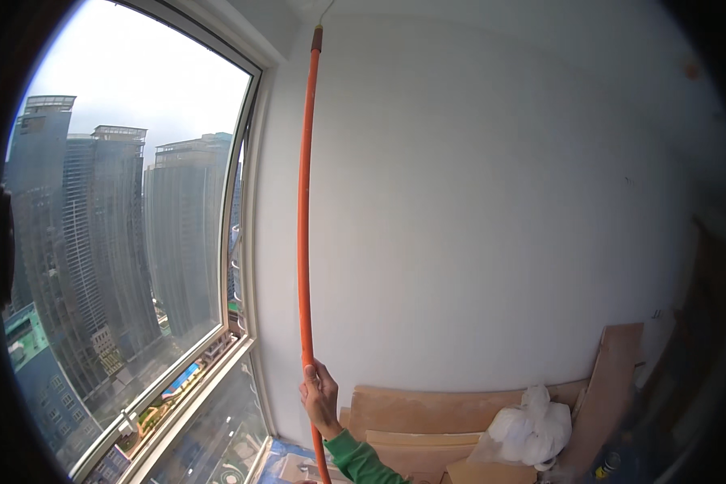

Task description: The person paints the ceiling white using a roller attached to a long orange extension pole. They repeatedly dip the roller into a paint bucket on the floor and apply paint to the ceiling surface in long strokes.

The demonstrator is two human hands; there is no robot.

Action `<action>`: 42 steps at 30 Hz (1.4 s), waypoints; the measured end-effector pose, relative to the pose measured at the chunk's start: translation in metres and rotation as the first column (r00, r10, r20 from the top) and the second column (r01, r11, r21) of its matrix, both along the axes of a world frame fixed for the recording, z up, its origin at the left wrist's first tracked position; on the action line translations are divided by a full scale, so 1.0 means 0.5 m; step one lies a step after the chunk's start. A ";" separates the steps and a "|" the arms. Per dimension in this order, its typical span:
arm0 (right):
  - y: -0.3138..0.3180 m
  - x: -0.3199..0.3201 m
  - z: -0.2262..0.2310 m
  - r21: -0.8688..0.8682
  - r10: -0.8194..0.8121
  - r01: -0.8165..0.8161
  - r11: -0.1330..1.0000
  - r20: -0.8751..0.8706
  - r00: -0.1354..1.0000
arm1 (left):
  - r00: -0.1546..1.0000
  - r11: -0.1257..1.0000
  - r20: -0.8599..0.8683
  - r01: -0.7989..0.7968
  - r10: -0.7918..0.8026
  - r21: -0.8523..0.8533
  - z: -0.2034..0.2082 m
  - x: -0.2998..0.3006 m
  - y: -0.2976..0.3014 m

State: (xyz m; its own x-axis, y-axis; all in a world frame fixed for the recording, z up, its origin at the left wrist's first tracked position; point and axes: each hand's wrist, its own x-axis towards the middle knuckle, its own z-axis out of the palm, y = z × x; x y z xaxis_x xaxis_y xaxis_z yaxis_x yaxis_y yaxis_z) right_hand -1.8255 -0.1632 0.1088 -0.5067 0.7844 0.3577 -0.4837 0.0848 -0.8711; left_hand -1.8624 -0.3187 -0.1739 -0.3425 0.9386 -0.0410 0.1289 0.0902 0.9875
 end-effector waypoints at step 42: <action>-0.153 -0.363 0.370 0.031 0.045 -0.043 0.999 -0.067 0.997 | 0.913 0.859 0.270 -0.387 0.306 0.336 0.414 -0.234 -0.150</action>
State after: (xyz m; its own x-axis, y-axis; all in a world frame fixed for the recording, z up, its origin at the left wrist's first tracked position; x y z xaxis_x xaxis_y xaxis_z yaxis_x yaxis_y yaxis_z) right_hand -2.0067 -0.2395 0.2939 -0.5139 0.7508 0.4149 -0.5455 0.0872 -0.8335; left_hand -1.9796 -0.3939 0.0334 -0.6707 0.7179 0.1864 -0.0441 -0.2895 0.9562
